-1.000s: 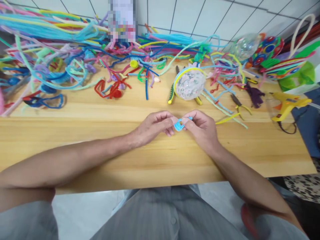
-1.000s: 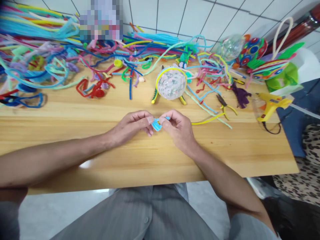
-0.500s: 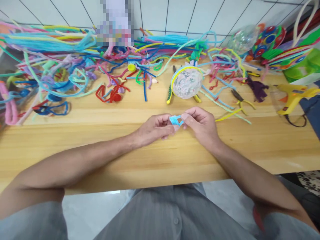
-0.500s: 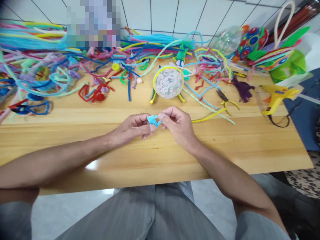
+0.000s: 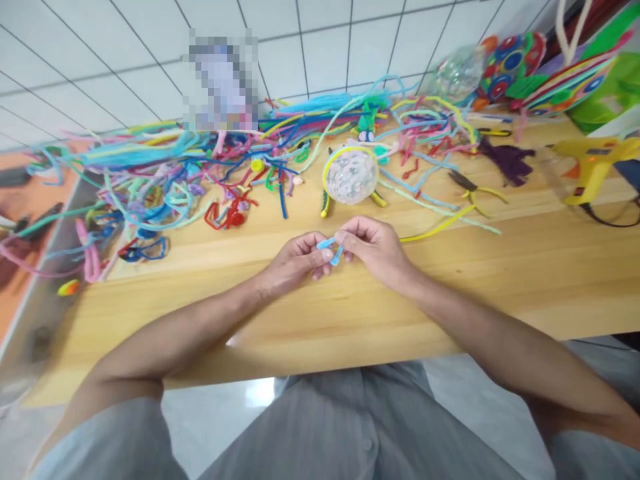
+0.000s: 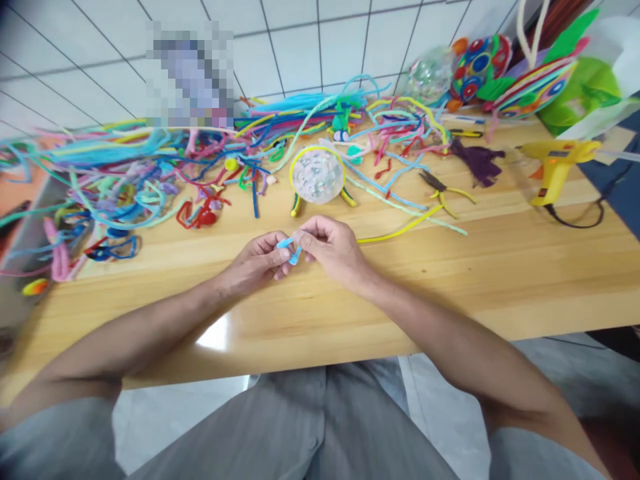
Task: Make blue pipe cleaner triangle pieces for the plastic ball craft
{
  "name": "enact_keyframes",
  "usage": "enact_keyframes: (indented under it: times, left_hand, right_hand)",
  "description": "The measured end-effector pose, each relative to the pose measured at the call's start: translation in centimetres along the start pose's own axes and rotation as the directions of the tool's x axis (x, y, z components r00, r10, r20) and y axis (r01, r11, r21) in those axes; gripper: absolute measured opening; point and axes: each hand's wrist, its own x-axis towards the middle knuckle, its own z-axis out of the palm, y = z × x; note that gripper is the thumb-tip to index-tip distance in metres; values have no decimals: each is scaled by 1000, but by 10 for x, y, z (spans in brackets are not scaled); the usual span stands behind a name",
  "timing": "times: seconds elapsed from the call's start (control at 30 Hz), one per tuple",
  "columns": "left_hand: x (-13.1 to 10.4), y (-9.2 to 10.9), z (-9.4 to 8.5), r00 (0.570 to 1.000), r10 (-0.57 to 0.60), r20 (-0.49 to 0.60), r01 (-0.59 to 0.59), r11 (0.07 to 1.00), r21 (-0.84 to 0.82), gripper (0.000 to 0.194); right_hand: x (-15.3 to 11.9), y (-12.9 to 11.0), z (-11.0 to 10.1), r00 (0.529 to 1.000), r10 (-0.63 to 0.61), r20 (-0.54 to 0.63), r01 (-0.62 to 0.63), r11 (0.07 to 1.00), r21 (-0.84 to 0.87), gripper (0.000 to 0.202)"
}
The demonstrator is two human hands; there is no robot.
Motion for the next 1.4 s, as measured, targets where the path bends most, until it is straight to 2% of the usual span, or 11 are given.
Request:
enact_keyframes:
  times: [0.13,0.23,0.33,0.5,0.63,0.77,0.97,1.13,1.4]
  left_hand:
    - [2,4,3,994,-25,-107,21,999,-36,47]
    - [2,4,9,973,13,-231,-24,999,-43,48]
    - [-1,1,16,932,96,-349,-104,995,-3,50]
    - [-5,-6,24,880,207,-427,-180,978,102,51]
    - [-5,-12,27,839,282,-466,-232,959,164,52]
    - [-5,-18,28,818,297,-493,-223,953,204,47]
    - [-7,-20,25,822,292,-489,-214,954,210,47]
    - [-8,-21,22,826,289,-484,-219,956,197,49]
    - [-9,-23,23,847,289,-447,-213,953,213,42]
  right_hand:
    - [-1,2,5,999,36,-25,-34,996,80,39]
    - [-4,6,9,997,80,2,-80,996,26,32]
    - [-6,12,13,999,12,38,-8,996,-87,19]
    - [-2,15,11,990,-136,47,144,946,-291,16]
    - [1,14,3,983,-174,66,186,925,-331,17]
    - [1,13,1,978,-183,102,207,913,-350,19]
    - [0,13,0,975,-180,132,216,909,-356,23]
    - [-3,14,1,970,-183,159,231,896,-379,17]
    - [-6,10,0,967,-198,158,248,861,-445,21]
